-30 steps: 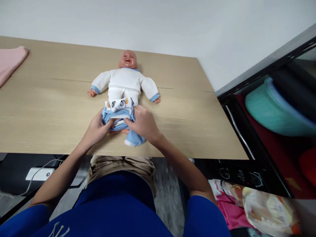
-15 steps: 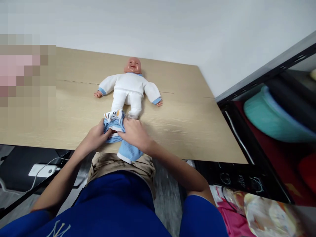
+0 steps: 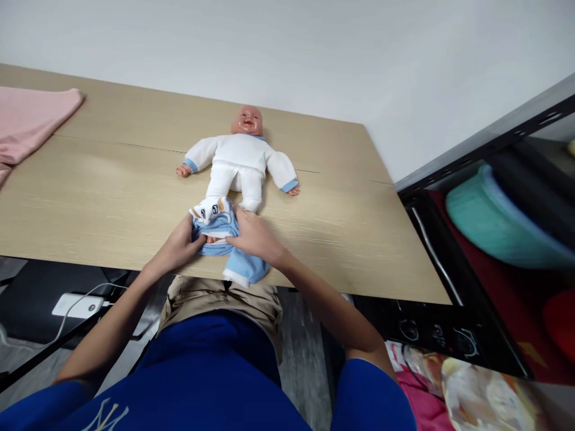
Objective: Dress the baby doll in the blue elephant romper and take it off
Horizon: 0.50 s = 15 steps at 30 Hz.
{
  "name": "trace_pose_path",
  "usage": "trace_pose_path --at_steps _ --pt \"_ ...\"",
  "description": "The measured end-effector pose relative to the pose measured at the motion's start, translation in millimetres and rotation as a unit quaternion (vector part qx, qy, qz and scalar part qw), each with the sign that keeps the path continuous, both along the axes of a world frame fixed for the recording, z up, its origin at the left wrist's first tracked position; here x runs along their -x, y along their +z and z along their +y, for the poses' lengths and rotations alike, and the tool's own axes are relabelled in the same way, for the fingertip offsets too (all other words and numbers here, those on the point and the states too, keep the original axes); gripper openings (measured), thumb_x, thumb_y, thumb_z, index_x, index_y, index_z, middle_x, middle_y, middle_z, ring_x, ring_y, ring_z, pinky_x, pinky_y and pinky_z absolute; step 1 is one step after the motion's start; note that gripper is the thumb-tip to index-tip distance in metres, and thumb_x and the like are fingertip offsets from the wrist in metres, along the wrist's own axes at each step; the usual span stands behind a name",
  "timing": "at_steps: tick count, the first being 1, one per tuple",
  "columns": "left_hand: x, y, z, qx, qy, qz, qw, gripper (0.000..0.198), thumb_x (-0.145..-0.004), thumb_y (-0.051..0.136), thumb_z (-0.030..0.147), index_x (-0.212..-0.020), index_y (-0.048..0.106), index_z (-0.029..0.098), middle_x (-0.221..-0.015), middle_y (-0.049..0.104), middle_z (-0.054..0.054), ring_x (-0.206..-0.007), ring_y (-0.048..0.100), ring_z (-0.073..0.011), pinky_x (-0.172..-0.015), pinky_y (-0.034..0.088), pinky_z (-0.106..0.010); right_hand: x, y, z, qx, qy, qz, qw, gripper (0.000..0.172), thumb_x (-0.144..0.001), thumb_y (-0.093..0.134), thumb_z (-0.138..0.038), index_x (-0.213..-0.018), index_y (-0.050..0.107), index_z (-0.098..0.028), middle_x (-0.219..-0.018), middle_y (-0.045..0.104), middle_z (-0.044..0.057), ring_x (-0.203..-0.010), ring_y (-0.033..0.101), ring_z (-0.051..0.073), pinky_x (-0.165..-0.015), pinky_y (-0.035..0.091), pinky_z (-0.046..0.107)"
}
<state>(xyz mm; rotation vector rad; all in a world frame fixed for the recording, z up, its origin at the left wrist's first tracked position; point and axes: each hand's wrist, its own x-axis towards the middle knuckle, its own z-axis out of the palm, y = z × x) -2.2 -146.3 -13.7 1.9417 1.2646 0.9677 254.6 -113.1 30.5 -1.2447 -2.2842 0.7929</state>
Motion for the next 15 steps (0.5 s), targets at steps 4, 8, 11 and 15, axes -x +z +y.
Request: trace_pose_path --at_steps 4,8,11,15 --pt "1.2 2.5 2.8 0.016 -0.012 -0.057 0.998 0.052 -0.102 0.066 0.025 -0.151 0.05 0.018 -0.146 0.069 -0.018 -0.138 0.067 -0.0335 -0.124 0.053 -0.053 -0.7 -0.1 -1.0 0.002 -0.025 0.035 0.999 0.06 -0.089 0.085 -0.031 -0.144 0.064 -0.017 -0.141 0.079 0.019 -0.124 0.077 0.038 -0.106 0.061 0.05" --pt "3.2 2.7 4.9 0.018 0.002 -0.072 0.997 0.055 -0.097 0.074 0.026 -0.146 0.052 0.019 -0.138 0.07 -0.015 -0.13 0.068 -0.0325 -0.119 0.054 -0.051 -1.7 -3.9 -1.6 0.006 -0.044 0.092 0.995 0.056 -0.086 0.086 -0.031 -0.137 0.066 -0.019 -0.134 0.081 0.015 -0.115 0.079 0.035 -0.101 0.063 0.048" --pt "3.5 2.5 5.8 0.05 -0.009 -0.111 0.993 0.057 -0.094 0.082 0.029 -0.143 0.054 0.02 -0.133 0.069 -0.012 -0.123 0.069 -0.0296 -0.111 0.057 -0.046 -2.7 -10.8 -1.4 0.008 -0.069 0.119 0.99 0.063 -0.083 0.089 -0.034 -0.139 0.065 -0.019 -0.136 0.08 0.016 -0.118 0.079 0.036 -0.101 0.064 0.049" --pt "5.1 5.0 10.6 0.063 -0.025 -0.145 0.987 0.051 -0.095 0.086 0.034 -0.135 0.058 0.022 -0.127 0.068 -0.009 -0.115 0.068 -0.0257 -0.1 0.059 -0.04 -2.1 -19.8 -1.3 0.005 -0.094 0.144 0.985 0.082 -0.08 0.092 -0.034 -0.155 0.061 -0.02 -0.146 0.079 0.017 -0.125 0.078 0.038 -0.11 0.063 0.054"
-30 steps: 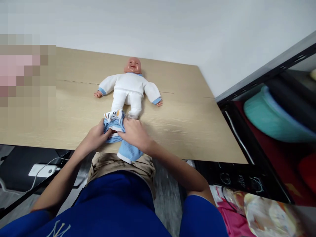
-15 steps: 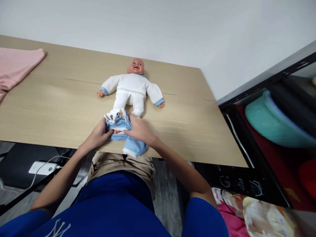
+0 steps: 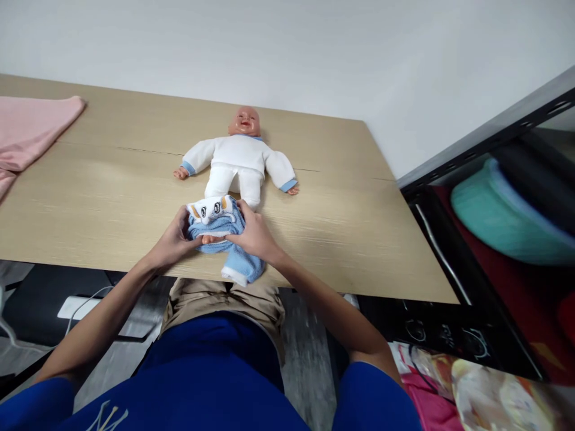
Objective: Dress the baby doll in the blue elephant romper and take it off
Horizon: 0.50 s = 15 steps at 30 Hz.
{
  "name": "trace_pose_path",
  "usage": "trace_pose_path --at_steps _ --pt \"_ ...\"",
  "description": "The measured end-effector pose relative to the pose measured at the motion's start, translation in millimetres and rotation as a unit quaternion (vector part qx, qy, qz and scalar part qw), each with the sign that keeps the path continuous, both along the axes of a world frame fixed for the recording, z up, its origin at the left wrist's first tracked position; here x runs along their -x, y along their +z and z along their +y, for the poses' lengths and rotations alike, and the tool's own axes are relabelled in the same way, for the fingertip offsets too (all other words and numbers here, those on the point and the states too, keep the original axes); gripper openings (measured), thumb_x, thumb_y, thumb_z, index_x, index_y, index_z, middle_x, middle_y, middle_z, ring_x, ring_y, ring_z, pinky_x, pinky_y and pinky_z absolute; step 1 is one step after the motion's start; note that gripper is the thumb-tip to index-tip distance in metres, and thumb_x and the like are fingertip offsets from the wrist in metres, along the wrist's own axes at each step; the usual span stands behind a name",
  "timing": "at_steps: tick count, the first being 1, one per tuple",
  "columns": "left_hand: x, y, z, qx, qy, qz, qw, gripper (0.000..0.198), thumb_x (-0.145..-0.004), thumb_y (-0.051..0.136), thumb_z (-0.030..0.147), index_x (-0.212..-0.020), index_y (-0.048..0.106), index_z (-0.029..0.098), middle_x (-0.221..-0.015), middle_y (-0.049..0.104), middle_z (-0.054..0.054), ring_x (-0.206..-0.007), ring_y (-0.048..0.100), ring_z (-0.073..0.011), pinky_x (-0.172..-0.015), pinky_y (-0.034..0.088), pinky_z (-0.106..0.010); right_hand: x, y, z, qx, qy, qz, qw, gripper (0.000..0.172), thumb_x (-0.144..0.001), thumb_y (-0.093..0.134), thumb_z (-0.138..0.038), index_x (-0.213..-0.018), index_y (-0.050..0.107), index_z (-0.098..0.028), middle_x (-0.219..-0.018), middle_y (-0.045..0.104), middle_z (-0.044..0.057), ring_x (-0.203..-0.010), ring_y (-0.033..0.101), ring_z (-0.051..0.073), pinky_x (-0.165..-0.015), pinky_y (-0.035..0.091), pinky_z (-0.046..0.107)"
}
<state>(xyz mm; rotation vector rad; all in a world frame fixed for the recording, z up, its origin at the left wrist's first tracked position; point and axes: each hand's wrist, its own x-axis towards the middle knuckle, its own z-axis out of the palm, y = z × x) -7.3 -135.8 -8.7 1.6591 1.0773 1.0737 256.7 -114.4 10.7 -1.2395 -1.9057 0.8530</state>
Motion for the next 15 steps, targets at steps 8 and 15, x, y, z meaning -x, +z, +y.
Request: trace_pose_path --at_steps 8,15 --pt "25.1 11.8 37.4 -0.047 -0.073 0.038 0.996 0.034 -0.105 0.079 0.04 -0.131 0.07 0.02 -0.126 0.076 -0.011 -0.116 0.072 -0.0272 -0.105 0.059 -0.041 -8.9 12.1 30.7 -0.092 0.081 0.016 0.992 0.054 -0.084 0.086 -0.029 -0.137 0.078 -0.019 -0.143 0.082 0.014 -0.133 0.077 0.037 -0.119 0.061 0.054" --pt "33.0 33.6 74.7 0.055 -0.192 -0.001 0.98 0.069 -0.091 0.097 0.047 -0.149 0.07 0.022 -0.132 0.083 -0.014 -0.119 0.081 -0.0309 -0.101 0.068 -0.041 -24.8 28.9 63.5 -0.006 0.194 -0.014 0.981 0.06 -0.09 0.092 -0.048 -0.139 0.077 -0.016 -0.137 0.084 0.014 -0.129 0.078 0.036 -0.117 0.062 0.055"
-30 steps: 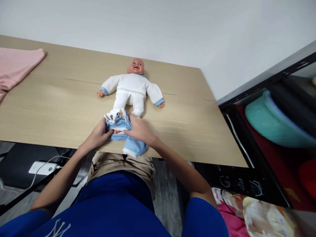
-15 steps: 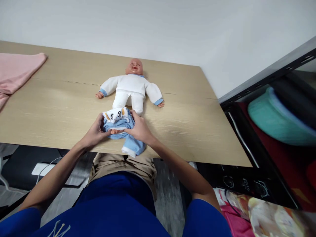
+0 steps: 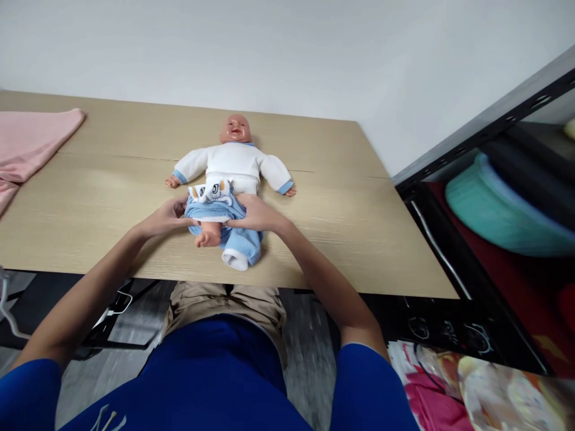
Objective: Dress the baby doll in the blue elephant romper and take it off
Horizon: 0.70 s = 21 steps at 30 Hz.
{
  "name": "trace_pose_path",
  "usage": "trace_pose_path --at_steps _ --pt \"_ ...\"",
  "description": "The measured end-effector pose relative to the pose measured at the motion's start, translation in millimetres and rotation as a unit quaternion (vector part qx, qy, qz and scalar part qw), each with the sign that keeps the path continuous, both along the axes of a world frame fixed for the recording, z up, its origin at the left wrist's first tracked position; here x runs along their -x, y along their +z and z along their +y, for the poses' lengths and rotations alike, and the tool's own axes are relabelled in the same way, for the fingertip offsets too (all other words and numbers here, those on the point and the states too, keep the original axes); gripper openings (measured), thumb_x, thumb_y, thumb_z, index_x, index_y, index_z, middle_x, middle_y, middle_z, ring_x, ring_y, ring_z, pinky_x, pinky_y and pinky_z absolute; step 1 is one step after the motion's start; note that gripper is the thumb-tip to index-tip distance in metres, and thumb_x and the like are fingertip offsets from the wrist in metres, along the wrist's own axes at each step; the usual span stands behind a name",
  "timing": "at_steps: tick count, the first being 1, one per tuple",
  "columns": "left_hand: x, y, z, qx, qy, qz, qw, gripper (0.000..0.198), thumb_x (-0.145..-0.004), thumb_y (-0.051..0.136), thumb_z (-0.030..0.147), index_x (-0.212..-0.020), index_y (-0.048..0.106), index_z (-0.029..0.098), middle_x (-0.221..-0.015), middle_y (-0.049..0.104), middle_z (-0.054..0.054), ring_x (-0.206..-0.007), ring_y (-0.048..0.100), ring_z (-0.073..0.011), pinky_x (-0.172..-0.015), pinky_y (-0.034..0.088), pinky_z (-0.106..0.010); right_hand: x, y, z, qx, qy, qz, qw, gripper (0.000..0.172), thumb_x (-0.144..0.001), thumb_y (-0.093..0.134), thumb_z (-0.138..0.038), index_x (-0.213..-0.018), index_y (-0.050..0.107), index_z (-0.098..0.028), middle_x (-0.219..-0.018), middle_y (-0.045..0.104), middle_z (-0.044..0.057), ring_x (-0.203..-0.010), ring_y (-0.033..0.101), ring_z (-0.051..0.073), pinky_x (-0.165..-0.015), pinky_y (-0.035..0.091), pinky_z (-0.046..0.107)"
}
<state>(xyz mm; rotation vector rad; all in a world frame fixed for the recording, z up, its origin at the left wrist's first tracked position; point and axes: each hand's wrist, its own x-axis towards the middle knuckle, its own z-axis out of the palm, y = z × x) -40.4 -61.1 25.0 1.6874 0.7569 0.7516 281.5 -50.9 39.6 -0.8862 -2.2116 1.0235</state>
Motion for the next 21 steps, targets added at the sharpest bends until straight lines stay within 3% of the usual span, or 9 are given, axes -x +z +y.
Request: trace_pose_path --at_steps 4,8,11,15,18,21 --pt "5.0 4.7 5.8 0.022 0.008 0.012 1.0 0.062 -0.087 0.098 0.05 -0.137 0.073 0.023 -0.122 0.083 -0.011 -0.11 0.081 -0.0277 -0.095 0.069 -0.041 -17.7 -1.3 -4.0 0.048 0.015 0.027 0.998 0.076 -0.087 0.097 -0.055 -0.148 0.069 -0.019 -0.147 0.078 0.013 -0.138 0.073 0.036 -0.123 0.058 0.054" --pt "15.8 2.3 13.1 0.025 0.011 0.047 0.999 0.054 -0.086 0.098 0.055 -0.117 0.068 0.022 -0.101 0.078 -0.007 -0.094 0.078 -0.0236 -0.08 0.066 -0.035 -42.2 -13.7 -8.0 0.163 0.006 0.112 0.98 0.06 -0.091 0.092 -0.064 -0.128 0.071 -0.022 -0.122 0.079 0.007 -0.118 0.076 0.028 -0.111 0.064 0.045" --pt "15.2 10.3 19.9 -0.06 0.049 0.092 0.993 0.058 -0.089 0.094 0.06 -0.12 0.065 0.022 -0.112 0.078 -0.01 -0.099 0.075 -0.0236 -0.081 0.063 -0.034 -53.2 -22.9 -8.1 0.22 0.003 0.131 0.967 0.067 -0.086 0.096 -0.066 -0.13 0.07 -0.022 -0.121 0.08 0.007 -0.117 0.076 0.026 -0.109 0.064 0.043" --pt "-10.6 45.0 26.5 -0.227 0.093 0.168 0.955 0.065 -0.09 0.09 0.066 -0.133 0.07 0.022 -0.141 0.074 -0.015 -0.118 0.066 -0.0287 -0.104 0.057 -0.043 -53.0 -29.9 -7.8 0.247 0.017 0.133 0.96 0.079 -0.082 0.098 -0.067 -0.14 0.071 -0.021 -0.13 0.081 0.009 -0.121 0.076 0.026 -0.108 0.064 0.04" --pt "-44.6 75.4 33.6 -0.268 0.005 0.2 0.942 0.063 -0.087 0.093 0.067 -0.132 0.077 0.025 -0.14 0.076 -0.012 -0.129 0.063 -0.0341 -0.118 0.05 -0.049 -49.1 -31.2 -9.4 0.256 0.023 0.115 0.96 0.075 -0.082 0.097 -0.071 -0.131 0.075 -0.018 -0.115 0.081 0.006 -0.103 0.076 0.023 -0.094 0.065 0.035" --pt "-77.4 93.6 46.1 -0.198 -0.133 0.243 0.94 0.051 -0.08 0.098 0.063 -0.111 0.084 0.025 -0.109 0.08 -0.007 -0.104 0.07 -0.031 -0.099 0.055 -0.043 -46.3 -28.9 -13.3 0.241 0.012 0.119 0.963 0.071 -0.086 0.092 -0.075 -0.125 0.077 -0.019 -0.11 0.08 0.005 -0.102 0.076 0.022 -0.095 0.065 0.035"
